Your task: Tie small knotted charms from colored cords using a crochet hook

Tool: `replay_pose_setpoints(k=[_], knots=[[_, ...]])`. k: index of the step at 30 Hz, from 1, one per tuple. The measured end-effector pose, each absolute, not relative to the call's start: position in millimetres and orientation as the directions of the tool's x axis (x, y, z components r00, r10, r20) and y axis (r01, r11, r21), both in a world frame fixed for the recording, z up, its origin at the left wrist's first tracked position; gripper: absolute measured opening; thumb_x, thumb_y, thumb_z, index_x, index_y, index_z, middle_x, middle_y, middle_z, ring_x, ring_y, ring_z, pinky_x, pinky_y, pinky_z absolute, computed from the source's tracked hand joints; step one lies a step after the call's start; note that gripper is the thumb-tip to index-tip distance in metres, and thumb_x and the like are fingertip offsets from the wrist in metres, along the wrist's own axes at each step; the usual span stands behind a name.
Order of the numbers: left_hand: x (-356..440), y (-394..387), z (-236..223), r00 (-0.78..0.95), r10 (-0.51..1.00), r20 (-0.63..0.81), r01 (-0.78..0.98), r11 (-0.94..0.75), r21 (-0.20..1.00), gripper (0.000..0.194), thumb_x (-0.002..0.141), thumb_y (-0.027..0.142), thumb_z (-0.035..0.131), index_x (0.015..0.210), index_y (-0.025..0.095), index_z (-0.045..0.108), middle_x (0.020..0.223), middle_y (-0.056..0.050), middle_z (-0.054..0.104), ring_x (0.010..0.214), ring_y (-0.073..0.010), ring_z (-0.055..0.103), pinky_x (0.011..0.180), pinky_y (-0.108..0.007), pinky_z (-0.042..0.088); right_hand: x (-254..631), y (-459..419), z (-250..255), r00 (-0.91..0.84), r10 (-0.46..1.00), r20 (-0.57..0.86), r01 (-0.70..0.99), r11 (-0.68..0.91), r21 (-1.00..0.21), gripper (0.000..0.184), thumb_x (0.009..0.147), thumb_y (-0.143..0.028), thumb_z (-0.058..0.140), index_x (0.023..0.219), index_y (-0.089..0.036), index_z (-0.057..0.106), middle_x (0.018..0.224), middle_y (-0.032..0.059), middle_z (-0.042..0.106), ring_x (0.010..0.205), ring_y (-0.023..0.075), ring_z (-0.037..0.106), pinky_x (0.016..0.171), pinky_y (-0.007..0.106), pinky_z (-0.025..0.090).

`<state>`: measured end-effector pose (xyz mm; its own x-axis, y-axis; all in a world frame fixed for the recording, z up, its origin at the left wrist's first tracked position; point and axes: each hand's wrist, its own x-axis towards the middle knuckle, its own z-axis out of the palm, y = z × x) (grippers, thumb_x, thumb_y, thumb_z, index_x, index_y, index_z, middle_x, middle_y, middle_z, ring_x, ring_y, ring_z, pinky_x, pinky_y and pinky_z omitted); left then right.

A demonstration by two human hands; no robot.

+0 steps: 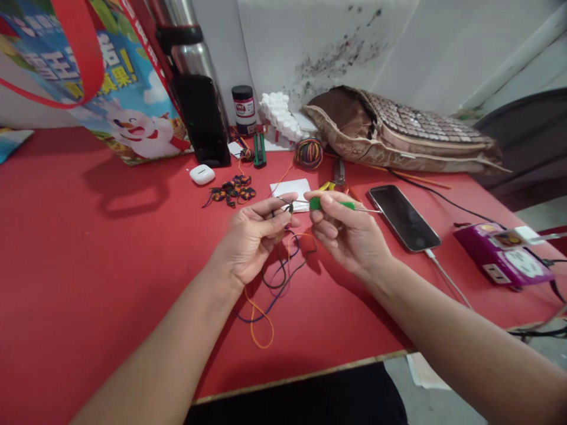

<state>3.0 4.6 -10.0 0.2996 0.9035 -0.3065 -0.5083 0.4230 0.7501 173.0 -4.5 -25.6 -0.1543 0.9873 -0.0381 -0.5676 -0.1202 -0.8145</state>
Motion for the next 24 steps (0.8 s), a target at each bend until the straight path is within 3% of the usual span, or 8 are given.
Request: replay_pose_setpoints(k=[4, 9, 14, 19, 24], knots=[[2.1, 3.4, -8.7, 0.189, 0.958, -0.217, -0.453, 0.281, 0.846, 0.029, 0.067, 0.002, 0.087, 0.091, 0.016, 0.087, 0.068, 0.001, 0.068, 0.068, -0.0103, 0.072, 0.063, -0.016, 0.054, 173.6, -2.8, -24.8, -0.119, 0.990, -0.069, -0.569, -0.125, -0.813, 0.020, 0.078, -0.032, 0.087, 0.090, -0.017, 0.082, 0.067, -0.0023, 0.063, 0.045, 0.0037, 0.037, 0.038, 0.018, 0.032], [0.7, 1.7, -7.2, 0.163, 0.982, -0.096, -0.352, 0.149, 0.924, 0.032, 0.063, 0.009, 0.092, 0.093, 0.019, 0.088, 0.069, 0.004, 0.062, 0.068, -0.0117, 0.070, 0.070, -0.023, 0.056, 187.8, 1.3, -18.1, -0.133, 0.989, -0.060, -0.488, -0.118, -0.865, 0.016, 0.075, -0.030, 0.085, 0.083, -0.016, 0.083, 0.057, -0.0022, 0.059, 0.039, 0.0033, 0.031, 0.038, 0.020, 0.019], [3.4, -1.2, -4.1, 0.185, 0.981, -0.063, -0.242, 0.107, 0.964, 0.030, 0.065, 0.009, 0.089, 0.094, 0.018, 0.089, 0.069, 0.003, 0.060, 0.065, -0.0096, 0.056, 0.065, -0.024, 0.051, 193.4, 0.9, -13.9, -0.151, 0.988, -0.032, -0.424, -0.093, -0.901, 0.015, 0.073, -0.031, 0.087, 0.079, -0.017, 0.085, 0.054, -0.0016, 0.058, 0.039, 0.0039, 0.031, 0.039, 0.022, 0.015], [4.3, -3.5, -2.0, 0.224, 0.972, -0.077, -0.193, 0.122, 0.974, 0.029, 0.066, 0.012, 0.089, 0.094, 0.018, 0.089, 0.073, -0.001, 0.065, 0.071, -0.0127, 0.058, 0.069, -0.027, 0.052, 192.2, -0.3, -12.1, -0.192, 0.981, -0.037, -0.407, -0.114, -0.906, 0.016, 0.072, -0.030, 0.087, 0.076, -0.015, 0.085, 0.050, -0.0021, 0.055, 0.039, 0.0033, 0.029, 0.040, 0.021, 0.012], [2.6, -2.1, -2.3, 0.240, 0.970, -0.041, -0.145, 0.077, 0.986, 0.025, 0.069, 0.012, 0.085, 0.093, 0.017, 0.088, 0.070, 0.001, 0.058, 0.068, -0.0109, 0.051, 0.065, -0.025, 0.045, 196.9, 0.6, -7.1, -0.153, 0.988, 0.013, -0.340, -0.040, -0.939, 0.012, 0.070, -0.026, 0.085, 0.072, -0.014, 0.084, 0.045, -0.0031, 0.049, 0.039, 0.0040, 0.028, 0.042, 0.023, 0.010]])
